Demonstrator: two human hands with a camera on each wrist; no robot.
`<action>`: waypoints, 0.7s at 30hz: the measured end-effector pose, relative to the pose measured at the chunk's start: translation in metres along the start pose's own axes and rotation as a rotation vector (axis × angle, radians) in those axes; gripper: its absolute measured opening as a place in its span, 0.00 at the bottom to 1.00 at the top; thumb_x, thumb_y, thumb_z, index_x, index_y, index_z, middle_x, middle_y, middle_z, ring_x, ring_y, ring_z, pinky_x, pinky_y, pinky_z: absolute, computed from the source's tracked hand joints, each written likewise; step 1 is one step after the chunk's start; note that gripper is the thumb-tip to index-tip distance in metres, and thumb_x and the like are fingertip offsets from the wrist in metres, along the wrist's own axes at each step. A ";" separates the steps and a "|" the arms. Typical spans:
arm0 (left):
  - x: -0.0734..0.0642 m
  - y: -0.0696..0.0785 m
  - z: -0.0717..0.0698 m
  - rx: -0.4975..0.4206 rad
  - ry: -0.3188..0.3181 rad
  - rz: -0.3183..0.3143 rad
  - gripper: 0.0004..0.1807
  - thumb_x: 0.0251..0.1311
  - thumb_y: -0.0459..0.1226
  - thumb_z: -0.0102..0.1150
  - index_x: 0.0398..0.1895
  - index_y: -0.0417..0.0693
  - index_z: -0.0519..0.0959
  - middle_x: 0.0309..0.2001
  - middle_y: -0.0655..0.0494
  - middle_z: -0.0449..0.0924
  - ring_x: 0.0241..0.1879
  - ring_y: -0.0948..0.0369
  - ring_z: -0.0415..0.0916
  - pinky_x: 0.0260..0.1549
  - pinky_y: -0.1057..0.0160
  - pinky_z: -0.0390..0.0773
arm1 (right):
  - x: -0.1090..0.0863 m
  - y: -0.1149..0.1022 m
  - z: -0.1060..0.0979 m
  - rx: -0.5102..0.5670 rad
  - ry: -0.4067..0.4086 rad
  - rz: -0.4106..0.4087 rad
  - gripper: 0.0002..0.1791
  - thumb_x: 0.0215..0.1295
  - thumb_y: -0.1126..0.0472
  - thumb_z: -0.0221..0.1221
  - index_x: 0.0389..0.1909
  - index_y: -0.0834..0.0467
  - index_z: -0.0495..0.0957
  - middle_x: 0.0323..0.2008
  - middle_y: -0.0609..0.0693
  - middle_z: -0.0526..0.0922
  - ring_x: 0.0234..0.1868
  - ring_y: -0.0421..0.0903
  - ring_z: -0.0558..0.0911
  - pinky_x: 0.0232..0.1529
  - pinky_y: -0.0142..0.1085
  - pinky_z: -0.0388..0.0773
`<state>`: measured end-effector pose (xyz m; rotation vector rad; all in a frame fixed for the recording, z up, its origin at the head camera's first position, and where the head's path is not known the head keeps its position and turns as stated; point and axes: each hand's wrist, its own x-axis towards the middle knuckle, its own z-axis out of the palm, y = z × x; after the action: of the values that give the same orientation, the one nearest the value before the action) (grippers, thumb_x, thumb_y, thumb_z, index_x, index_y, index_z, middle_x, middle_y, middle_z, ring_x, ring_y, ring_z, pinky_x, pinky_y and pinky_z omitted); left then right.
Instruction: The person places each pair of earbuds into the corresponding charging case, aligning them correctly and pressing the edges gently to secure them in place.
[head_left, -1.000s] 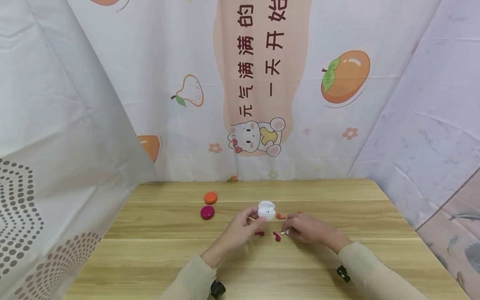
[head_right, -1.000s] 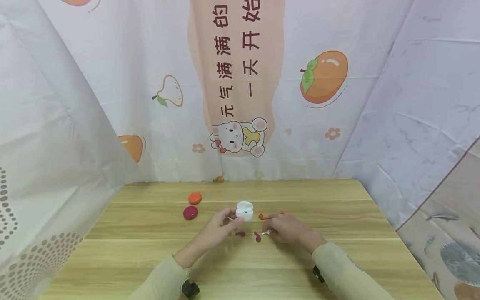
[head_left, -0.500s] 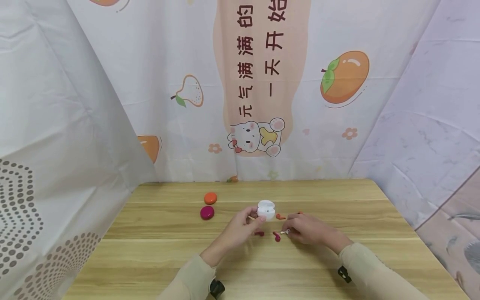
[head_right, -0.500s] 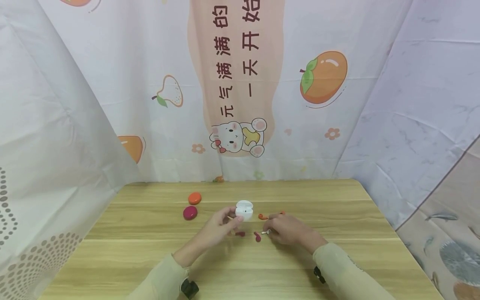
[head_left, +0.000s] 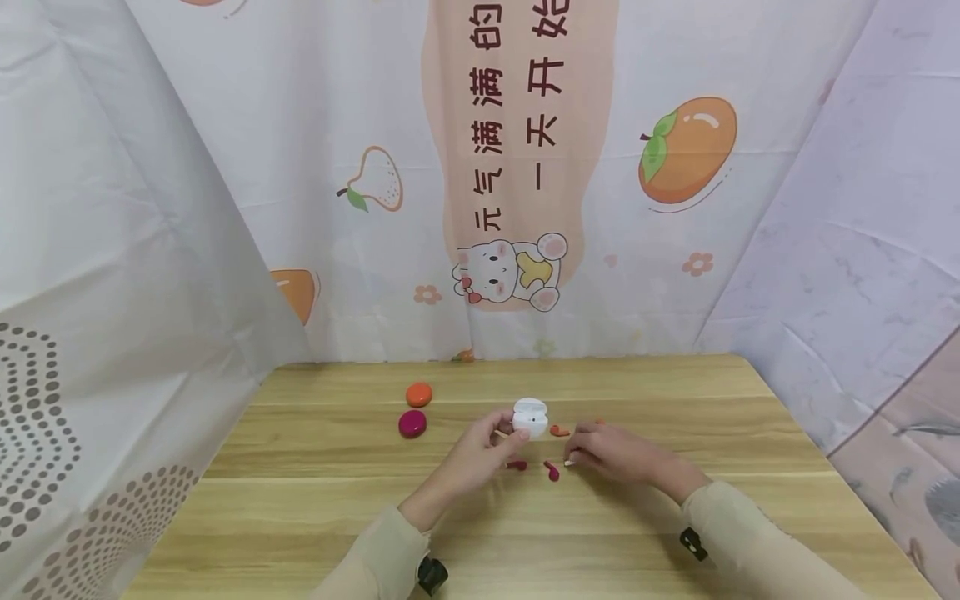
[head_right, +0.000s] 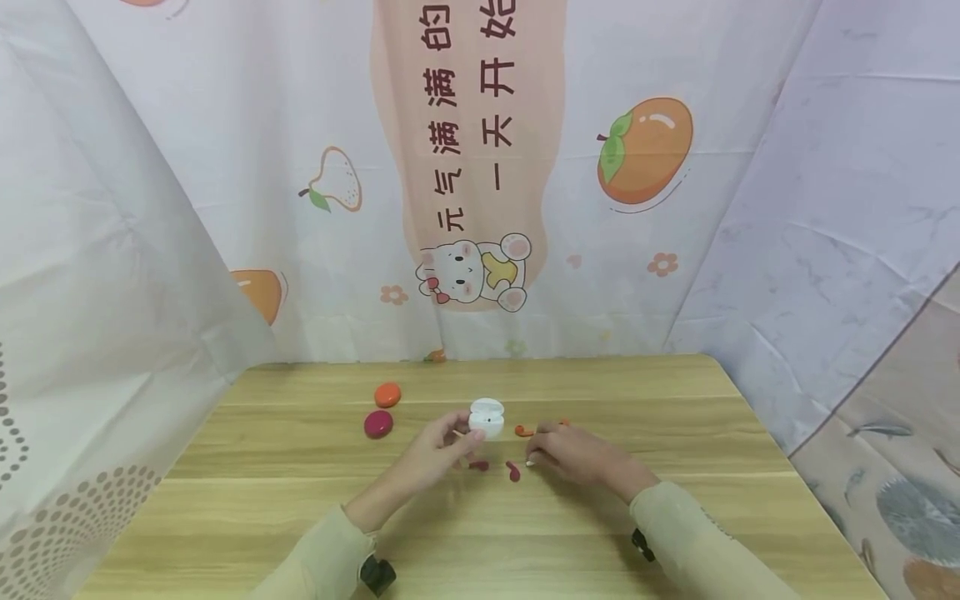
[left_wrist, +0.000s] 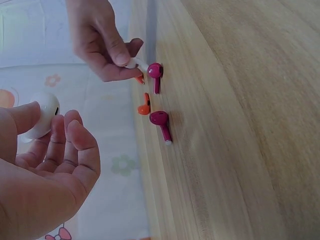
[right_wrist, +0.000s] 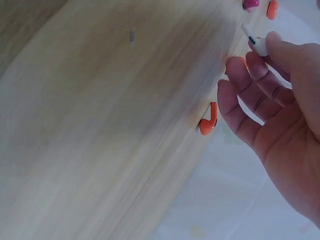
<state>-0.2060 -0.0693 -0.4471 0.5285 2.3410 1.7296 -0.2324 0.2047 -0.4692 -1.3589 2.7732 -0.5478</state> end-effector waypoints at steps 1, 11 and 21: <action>0.000 0.000 0.000 0.001 -0.001 0.002 0.19 0.72 0.45 0.59 0.57 0.42 0.77 0.42 0.55 0.77 0.42 0.43 0.78 0.37 0.54 0.82 | 0.000 0.000 -0.001 0.009 0.001 -0.003 0.05 0.73 0.65 0.59 0.42 0.57 0.84 0.39 0.42 0.81 0.41 0.37 0.79 0.45 0.38 0.81; 0.000 0.001 -0.001 0.017 -0.011 0.015 0.19 0.73 0.45 0.58 0.59 0.43 0.76 0.43 0.55 0.77 0.40 0.48 0.78 0.34 0.61 0.80 | 0.003 -0.003 -0.005 0.082 0.003 0.002 0.06 0.76 0.65 0.56 0.43 0.58 0.83 0.37 0.42 0.84 0.37 0.32 0.78 0.40 0.35 0.80; 0.001 0.002 -0.001 0.027 -0.016 0.017 0.19 0.74 0.44 0.58 0.59 0.43 0.76 0.42 0.55 0.77 0.39 0.51 0.78 0.34 0.60 0.80 | 0.005 -0.008 -0.006 0.118 -0.010 -0.020 0.05 0.72 0.66 0.58 0.37 0.55 0.81 0.29 0.35 0.76 0.27 0.30 0.70 0.29 0.27 0.73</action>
<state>-0.2066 -0.0695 -0.4448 0.5669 2.3590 1.6965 -0.2306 0.1984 -0.4599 -1.3621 2.6745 -0.6914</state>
